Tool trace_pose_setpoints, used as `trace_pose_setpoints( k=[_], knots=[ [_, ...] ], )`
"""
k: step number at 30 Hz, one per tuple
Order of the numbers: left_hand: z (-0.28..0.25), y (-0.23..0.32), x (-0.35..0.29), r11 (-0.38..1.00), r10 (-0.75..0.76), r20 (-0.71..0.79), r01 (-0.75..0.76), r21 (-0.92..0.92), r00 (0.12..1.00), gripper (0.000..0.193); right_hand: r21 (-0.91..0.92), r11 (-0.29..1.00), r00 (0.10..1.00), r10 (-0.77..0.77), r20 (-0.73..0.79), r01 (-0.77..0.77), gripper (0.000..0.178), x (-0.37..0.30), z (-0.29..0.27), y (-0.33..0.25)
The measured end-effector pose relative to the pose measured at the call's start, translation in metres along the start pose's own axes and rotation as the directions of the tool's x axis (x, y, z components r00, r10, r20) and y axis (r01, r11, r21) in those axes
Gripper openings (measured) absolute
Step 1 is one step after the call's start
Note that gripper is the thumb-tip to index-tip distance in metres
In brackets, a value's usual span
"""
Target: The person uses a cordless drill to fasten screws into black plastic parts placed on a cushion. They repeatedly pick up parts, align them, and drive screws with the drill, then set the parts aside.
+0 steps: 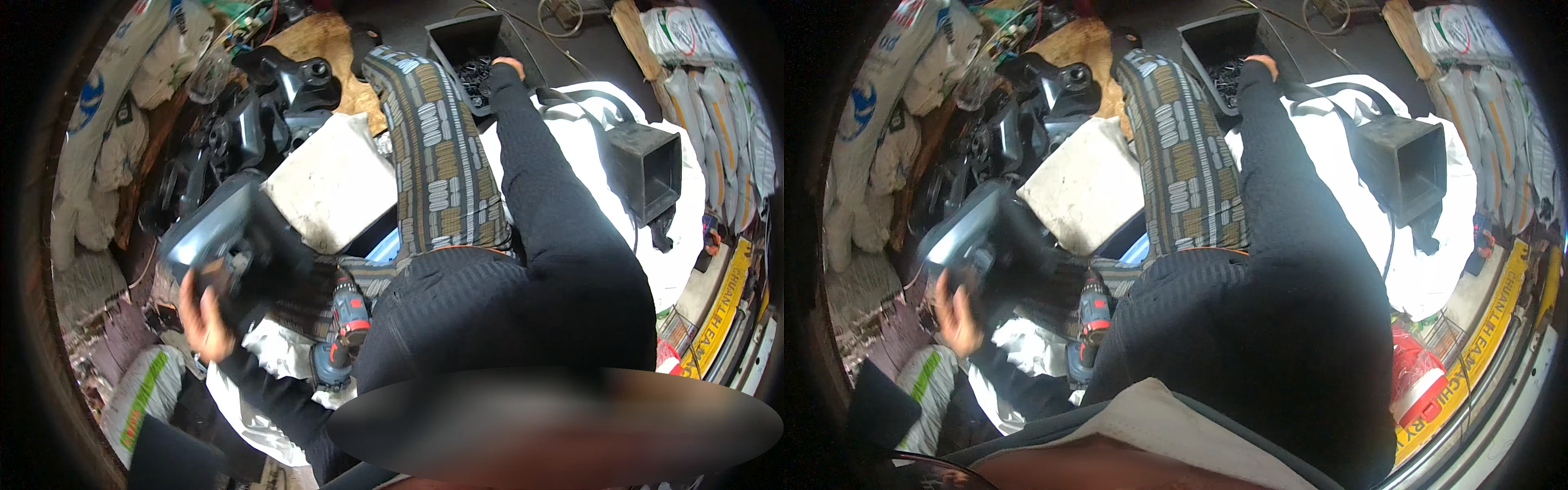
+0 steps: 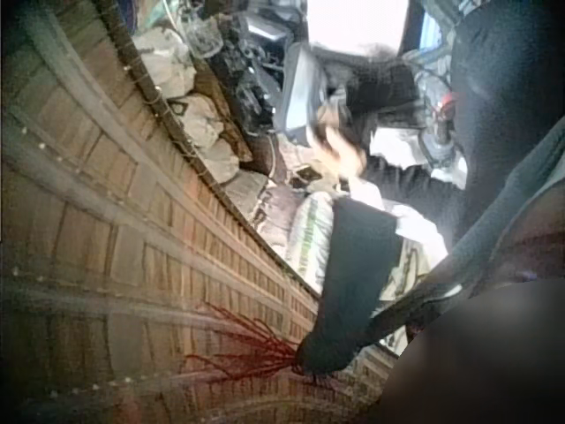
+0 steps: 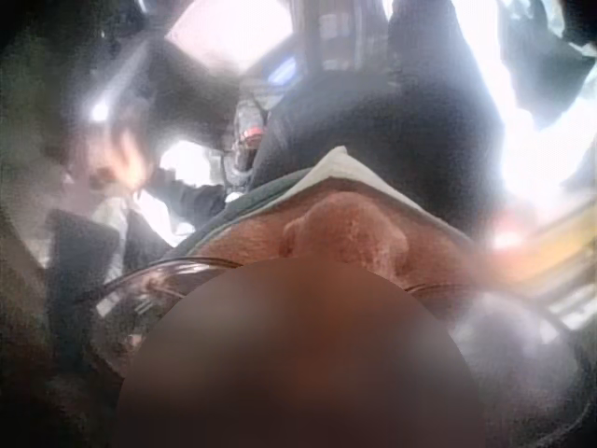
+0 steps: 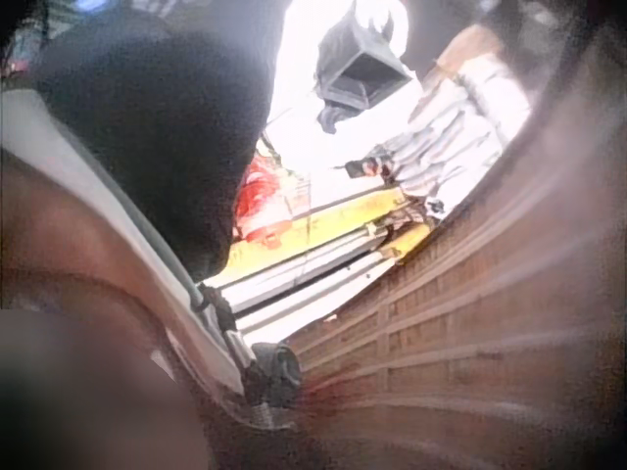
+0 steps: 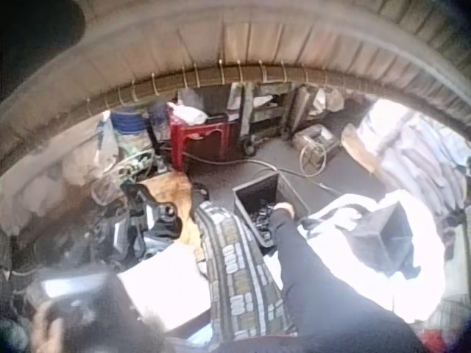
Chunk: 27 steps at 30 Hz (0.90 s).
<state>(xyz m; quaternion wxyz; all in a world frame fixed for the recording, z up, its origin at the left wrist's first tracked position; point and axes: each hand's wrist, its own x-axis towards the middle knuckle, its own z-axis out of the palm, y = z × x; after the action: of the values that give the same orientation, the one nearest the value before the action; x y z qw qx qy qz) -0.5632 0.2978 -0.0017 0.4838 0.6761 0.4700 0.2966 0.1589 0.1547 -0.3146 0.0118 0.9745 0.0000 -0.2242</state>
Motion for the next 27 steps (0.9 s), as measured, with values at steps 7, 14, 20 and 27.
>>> trace_pose_setpoints(
  k=[7, 14, 20, 27],
  knots=[
    [0.155, -0.177, 0.041, 0.929, -0.245, -0.017, 0.230, -0.290, 0.969, 0.041, -0.347, 0.896, 0.960, -0.272, 0.061, 0.276, 0.034, -0.063, 0.016, 0.016],
    [0.166, -0.167, 0.014, 0.608, -0.091, 0.170, -0.080, 0.790, 0.981, 0.058, -0.530, 0.791, 0.952, -0.248, 0.181, 0.306, 0.034, -0.011, 0.044, 0.017],
    [0.169, -0.147, 0.025, 0.780, -0.128, 0.135, 0.016, 0.626, 0.983, 0.055, -0.093, 0.961, 0.938, -0.230, 0.258, 0.261, 0.047, 0.035, -0.019, 0.004],
    [0.139, -0.129, 0.030, 0.990, 0.006, -0.034, -0.001, 0.140, 0.999, 0.044, 0.922, 0.302, 0.198, -0.915, 0.352, -0.244, 0.024, -0.255, -0.088, -0.090]
  ],
)
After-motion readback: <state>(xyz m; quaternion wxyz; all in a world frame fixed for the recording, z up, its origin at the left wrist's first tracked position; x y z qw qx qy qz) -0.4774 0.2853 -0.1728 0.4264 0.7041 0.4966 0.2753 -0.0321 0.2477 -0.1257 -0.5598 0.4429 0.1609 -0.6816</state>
